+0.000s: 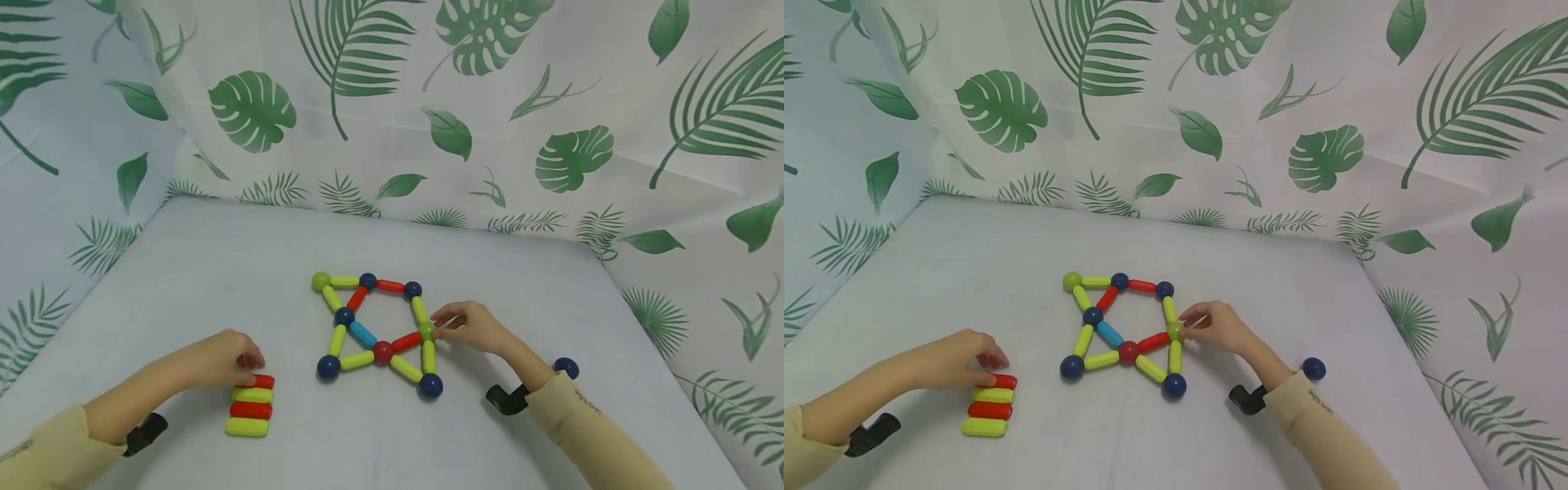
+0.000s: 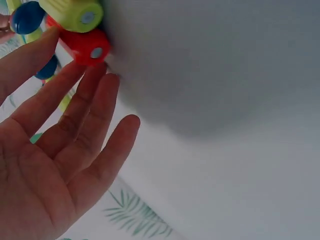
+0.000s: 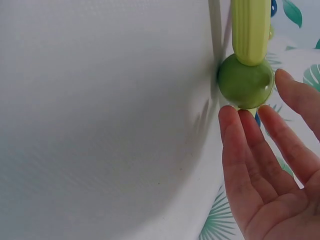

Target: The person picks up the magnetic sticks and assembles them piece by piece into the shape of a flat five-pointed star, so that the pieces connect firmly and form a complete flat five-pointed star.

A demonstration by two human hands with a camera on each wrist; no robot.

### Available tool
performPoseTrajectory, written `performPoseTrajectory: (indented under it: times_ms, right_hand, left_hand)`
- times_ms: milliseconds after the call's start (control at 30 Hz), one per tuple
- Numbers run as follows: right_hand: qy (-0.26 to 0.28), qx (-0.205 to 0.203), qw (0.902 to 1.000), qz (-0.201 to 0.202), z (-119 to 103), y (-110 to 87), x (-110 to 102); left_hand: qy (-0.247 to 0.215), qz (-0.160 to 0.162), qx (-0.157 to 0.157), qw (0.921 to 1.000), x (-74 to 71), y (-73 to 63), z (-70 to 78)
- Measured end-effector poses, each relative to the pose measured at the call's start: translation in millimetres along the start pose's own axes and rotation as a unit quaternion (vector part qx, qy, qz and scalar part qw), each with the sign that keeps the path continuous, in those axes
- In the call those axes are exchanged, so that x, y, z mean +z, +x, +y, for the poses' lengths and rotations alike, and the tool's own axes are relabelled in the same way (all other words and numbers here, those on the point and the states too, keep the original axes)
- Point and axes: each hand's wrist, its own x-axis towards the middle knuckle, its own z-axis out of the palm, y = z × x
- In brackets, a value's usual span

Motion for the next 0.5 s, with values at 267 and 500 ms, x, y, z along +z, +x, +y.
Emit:
performPoseTrajectory:
  times_ms: [267,500]
  right_hand:
    - [0.000,-0.007,0.9999,0.009,0.6,0.4,3.1]
    - [0.004,0.002,0.9999,0.017,-1.2,0.4,5.2]
  left_hand:
    - [-0.004,-0.002,-0.016,0.9999,-2.3,-7.4,-6.9]
    - [0.018,0.041,0.017,0.9989,-31.7,23.7,7.3]
